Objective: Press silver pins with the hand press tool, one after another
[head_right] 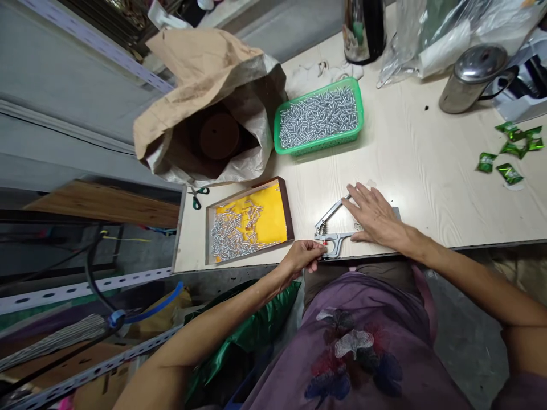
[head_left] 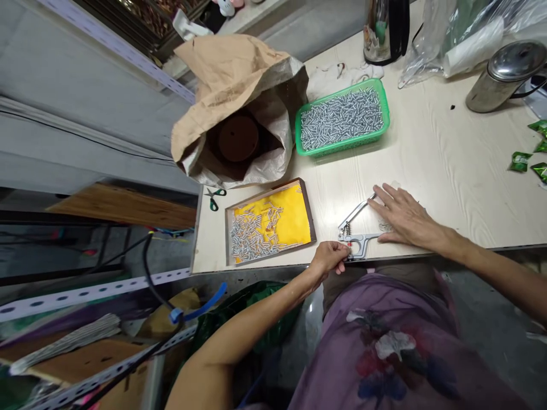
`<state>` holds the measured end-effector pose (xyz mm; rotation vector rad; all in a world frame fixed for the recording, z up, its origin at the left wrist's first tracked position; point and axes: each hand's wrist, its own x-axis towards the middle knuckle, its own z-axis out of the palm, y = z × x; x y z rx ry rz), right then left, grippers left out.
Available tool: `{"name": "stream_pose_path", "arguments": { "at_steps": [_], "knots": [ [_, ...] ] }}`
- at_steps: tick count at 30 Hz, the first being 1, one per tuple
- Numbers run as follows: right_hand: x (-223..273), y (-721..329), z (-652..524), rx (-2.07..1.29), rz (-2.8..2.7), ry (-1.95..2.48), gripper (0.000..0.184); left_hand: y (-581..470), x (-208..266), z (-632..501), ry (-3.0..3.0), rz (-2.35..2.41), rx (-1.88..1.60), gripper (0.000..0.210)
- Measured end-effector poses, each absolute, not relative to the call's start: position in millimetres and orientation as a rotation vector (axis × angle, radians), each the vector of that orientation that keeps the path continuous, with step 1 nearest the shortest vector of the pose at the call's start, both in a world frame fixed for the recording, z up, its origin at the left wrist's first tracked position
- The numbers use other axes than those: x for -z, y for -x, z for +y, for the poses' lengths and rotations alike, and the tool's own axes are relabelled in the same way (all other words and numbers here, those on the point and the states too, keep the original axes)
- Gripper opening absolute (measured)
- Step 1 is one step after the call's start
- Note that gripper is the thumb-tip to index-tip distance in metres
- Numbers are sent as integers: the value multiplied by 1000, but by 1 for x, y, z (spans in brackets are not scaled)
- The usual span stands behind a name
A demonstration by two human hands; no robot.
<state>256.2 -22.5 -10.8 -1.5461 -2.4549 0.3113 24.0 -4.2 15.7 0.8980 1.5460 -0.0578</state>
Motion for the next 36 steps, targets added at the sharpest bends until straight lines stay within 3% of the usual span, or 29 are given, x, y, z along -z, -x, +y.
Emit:
{"name": "stream_pose_path", "arguments": {
  "at_steps": [2,4,9,18,27,30,34,36],
  "knots": [
    [15,-262,-8,-358,-2540,1506,95,-24,-16,-5,-894,1549,49,16],
    [19,-262,0,-401,-2615,1447,105,-24,-16,-7,-888,1547,28,17],
    [21,-256,0,-397,-2632,1430,106,-23,-14,-10,-870,1547,-24,17],
    [12,-254,-4,-344,-2593,1424,90,-25,-15,-12,-846,1564,-60,17],
    [2,-246,-13,-393,-2582,1544,55,-22,-13,-10,-1004,1576,71,20],
    [0,-245,-19,-409,-2565,1576,46,-16,-19,-14,-1398,1592,157,23],
    [1,-244,-25,-391,-2531,1582,40,-20,-22,-19,-2192,1426,-61,21],
    [2,-243,-26,-375,-2513,1573,37,-31,-15,-16,-2426,1222,-98,33]
  ]
}}
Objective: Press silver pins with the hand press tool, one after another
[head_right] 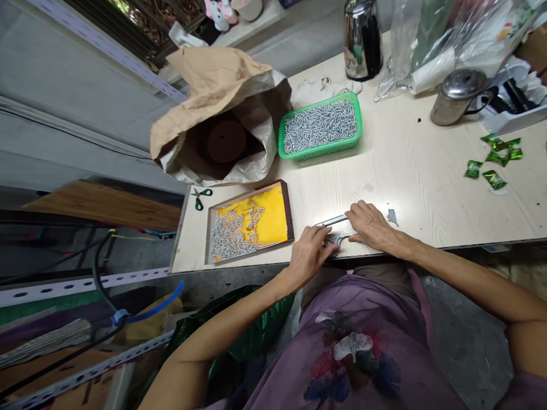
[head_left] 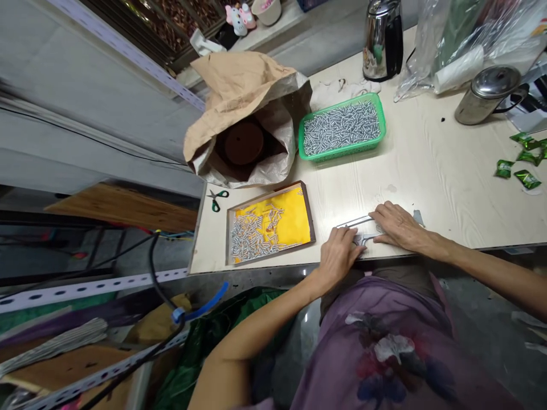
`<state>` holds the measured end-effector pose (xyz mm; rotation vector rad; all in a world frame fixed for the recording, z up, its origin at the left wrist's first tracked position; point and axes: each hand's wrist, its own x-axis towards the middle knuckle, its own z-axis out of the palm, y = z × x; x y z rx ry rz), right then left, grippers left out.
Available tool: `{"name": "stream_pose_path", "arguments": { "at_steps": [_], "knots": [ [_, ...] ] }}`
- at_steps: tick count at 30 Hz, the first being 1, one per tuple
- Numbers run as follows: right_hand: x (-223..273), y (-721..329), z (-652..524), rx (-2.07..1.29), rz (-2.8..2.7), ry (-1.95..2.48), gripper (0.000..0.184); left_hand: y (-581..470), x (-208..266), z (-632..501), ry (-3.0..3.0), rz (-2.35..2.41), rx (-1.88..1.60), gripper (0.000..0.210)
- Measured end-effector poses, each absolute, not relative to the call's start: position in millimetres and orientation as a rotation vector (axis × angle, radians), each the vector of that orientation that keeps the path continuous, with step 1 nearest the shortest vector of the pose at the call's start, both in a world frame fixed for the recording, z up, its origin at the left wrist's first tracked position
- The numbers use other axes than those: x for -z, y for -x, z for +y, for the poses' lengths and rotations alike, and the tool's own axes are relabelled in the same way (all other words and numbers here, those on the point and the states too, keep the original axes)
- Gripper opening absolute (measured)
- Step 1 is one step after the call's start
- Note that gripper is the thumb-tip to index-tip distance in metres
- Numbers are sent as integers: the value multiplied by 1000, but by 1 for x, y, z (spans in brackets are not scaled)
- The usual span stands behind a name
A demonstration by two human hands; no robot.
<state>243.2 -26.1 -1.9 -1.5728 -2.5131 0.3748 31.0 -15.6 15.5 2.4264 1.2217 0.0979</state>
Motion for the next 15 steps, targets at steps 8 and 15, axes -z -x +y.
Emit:
{"name": "stream_pose_path", "arguments": {
  "at_steps": [8,15],
  "knots": [
    [-2,-250,-35,-416,-2523,1612,51,-63,5,15,-2654,885,118,73],
    [-4,-243,-51,-264,-2548,1720,32,-66,-9,16,-2734,832,265,52]
  ]
}}
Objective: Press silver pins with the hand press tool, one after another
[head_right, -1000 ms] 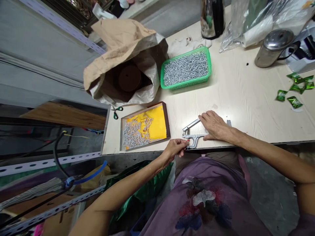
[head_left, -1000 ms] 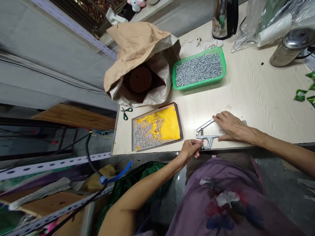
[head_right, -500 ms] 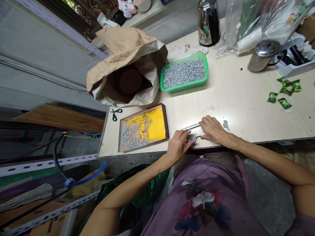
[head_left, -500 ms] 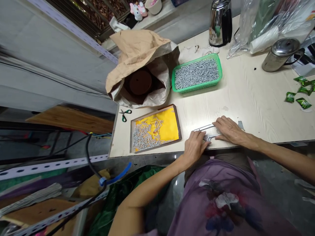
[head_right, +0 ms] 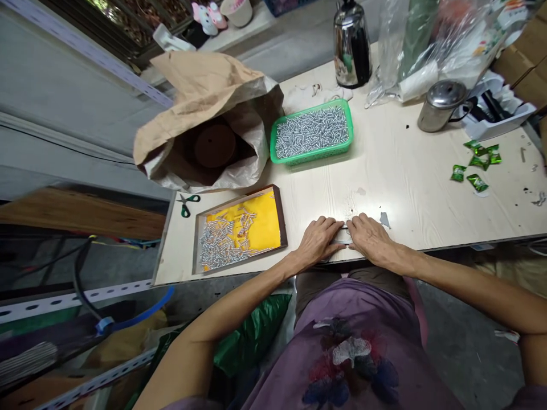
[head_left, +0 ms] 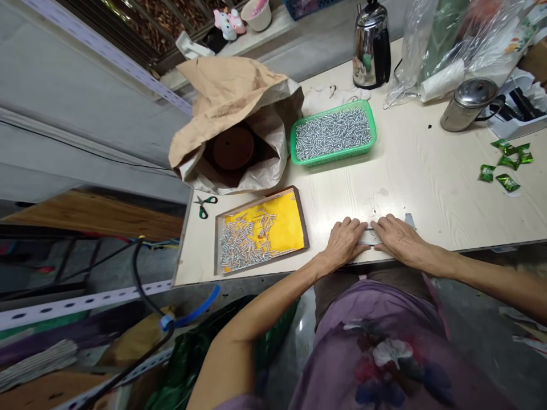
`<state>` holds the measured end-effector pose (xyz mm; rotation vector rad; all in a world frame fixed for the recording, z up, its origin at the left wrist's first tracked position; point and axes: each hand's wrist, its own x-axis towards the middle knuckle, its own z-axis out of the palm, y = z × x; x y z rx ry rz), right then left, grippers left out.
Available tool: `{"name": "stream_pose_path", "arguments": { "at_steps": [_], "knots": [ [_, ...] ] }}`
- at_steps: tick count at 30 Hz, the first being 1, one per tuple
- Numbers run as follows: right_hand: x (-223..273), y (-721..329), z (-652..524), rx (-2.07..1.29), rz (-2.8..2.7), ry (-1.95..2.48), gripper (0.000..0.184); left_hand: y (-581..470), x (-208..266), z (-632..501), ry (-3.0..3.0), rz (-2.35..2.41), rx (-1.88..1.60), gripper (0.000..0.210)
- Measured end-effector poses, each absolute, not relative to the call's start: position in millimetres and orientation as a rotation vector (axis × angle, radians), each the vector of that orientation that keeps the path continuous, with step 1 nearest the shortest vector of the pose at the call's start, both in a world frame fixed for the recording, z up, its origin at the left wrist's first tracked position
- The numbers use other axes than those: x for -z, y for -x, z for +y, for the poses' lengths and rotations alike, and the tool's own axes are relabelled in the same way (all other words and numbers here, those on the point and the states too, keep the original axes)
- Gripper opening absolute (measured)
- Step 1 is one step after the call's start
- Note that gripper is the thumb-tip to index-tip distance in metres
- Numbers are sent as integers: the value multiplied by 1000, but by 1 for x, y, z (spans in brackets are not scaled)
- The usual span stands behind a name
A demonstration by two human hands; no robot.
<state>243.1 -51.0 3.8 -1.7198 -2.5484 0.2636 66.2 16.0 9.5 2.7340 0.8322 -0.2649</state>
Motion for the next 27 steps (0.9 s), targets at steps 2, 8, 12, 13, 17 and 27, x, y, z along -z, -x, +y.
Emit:
{"name": "stream_pose_path", "arguments": {
  "at_steps": [2,8,12,13,17,27],
  "knots": [
    [-1,-239,-55,-202,-2537,1723,22,-67,-10,14,-2737,849,261,43],
    [11,-231,-65,-188,-2513,1625,22,-67,-4,8,-2676,927,270,27],
    [12,-233,-63,-238,-2461,1633,20,-66,-1,10,-2663,945,229,27],
    [10,-236,-60,-255,-2446,1642,15,-65,0,11,-2668,951,198,29],
    [1,-255,-40,-365,-2459,1591,36,-59,8,10,-2660,1007,-1,51],
    [5,-253,15,-285,-2577,1510,17,-52,42,-53,-2651,741,-310,67]
  ]
}}
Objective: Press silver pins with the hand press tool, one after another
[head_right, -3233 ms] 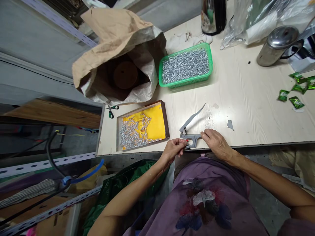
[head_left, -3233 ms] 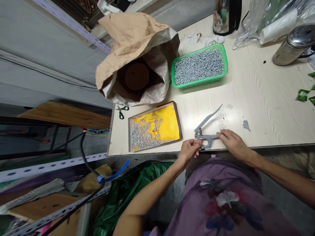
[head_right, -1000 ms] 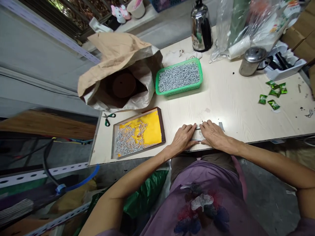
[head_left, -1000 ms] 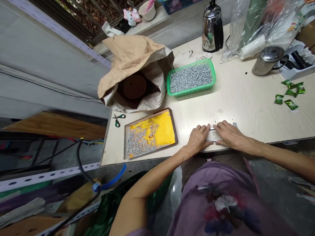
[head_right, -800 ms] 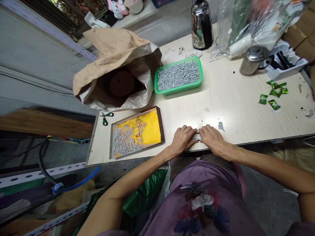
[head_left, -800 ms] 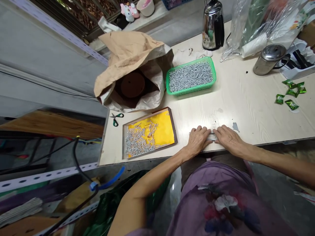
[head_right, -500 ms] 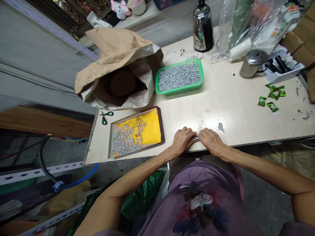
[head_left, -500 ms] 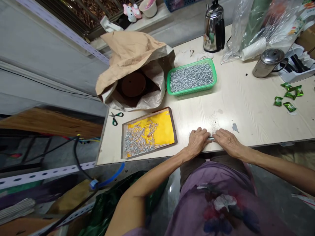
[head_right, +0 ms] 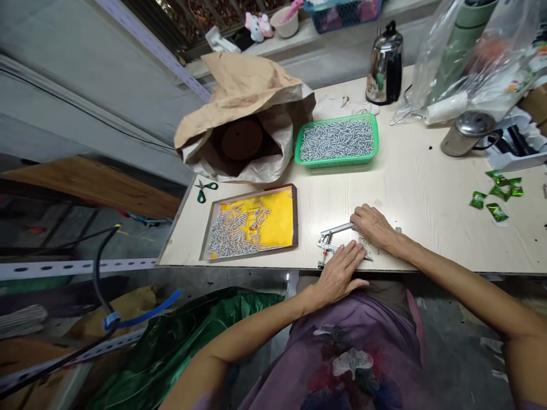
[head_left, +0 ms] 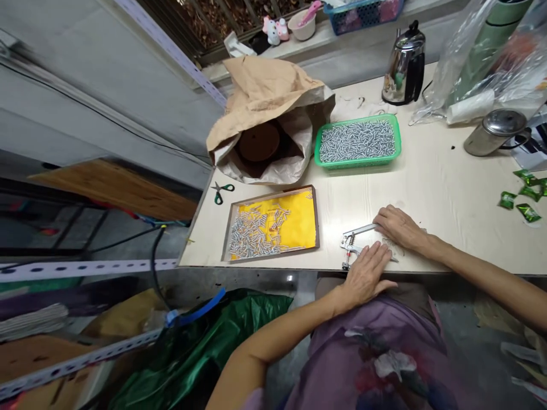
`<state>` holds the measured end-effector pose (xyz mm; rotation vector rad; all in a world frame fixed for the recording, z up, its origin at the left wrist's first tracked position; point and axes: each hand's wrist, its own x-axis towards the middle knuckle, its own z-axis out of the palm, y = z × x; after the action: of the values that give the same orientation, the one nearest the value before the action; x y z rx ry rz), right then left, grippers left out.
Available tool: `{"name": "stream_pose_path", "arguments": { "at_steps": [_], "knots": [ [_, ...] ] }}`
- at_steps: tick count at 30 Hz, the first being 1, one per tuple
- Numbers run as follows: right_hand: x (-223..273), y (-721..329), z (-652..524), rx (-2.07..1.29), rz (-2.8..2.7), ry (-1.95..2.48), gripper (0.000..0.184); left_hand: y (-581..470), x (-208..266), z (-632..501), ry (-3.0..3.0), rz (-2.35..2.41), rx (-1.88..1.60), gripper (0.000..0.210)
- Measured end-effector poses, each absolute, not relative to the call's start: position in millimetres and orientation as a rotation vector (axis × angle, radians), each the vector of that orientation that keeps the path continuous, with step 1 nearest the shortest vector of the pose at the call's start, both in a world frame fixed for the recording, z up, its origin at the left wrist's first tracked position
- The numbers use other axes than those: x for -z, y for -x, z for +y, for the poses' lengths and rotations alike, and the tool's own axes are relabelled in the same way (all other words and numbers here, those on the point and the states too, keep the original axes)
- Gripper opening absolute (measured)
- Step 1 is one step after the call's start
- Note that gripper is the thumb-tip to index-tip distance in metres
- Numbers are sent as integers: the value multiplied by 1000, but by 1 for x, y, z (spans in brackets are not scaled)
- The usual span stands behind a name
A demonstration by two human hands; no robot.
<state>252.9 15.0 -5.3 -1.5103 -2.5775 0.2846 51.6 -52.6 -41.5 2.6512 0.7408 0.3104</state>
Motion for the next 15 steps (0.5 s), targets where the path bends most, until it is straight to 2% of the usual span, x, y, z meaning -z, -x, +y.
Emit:
{"name": "stream_pose_path", "arguments": {
  "at_steps": [7,11,15],
  "knots": [
    [-13,-232,35,-183,-2629,1488,19,-53,39,-48,-2601,756,-319,72],
    [-17,-193,24,-372,-2847,1026,13,-52,41,-44,-2504,768,-178,42],
    [-7,-154,17,-332,-2881,1021,10,-51,46,-44,-2422,800,-55,39]
  ]
}}
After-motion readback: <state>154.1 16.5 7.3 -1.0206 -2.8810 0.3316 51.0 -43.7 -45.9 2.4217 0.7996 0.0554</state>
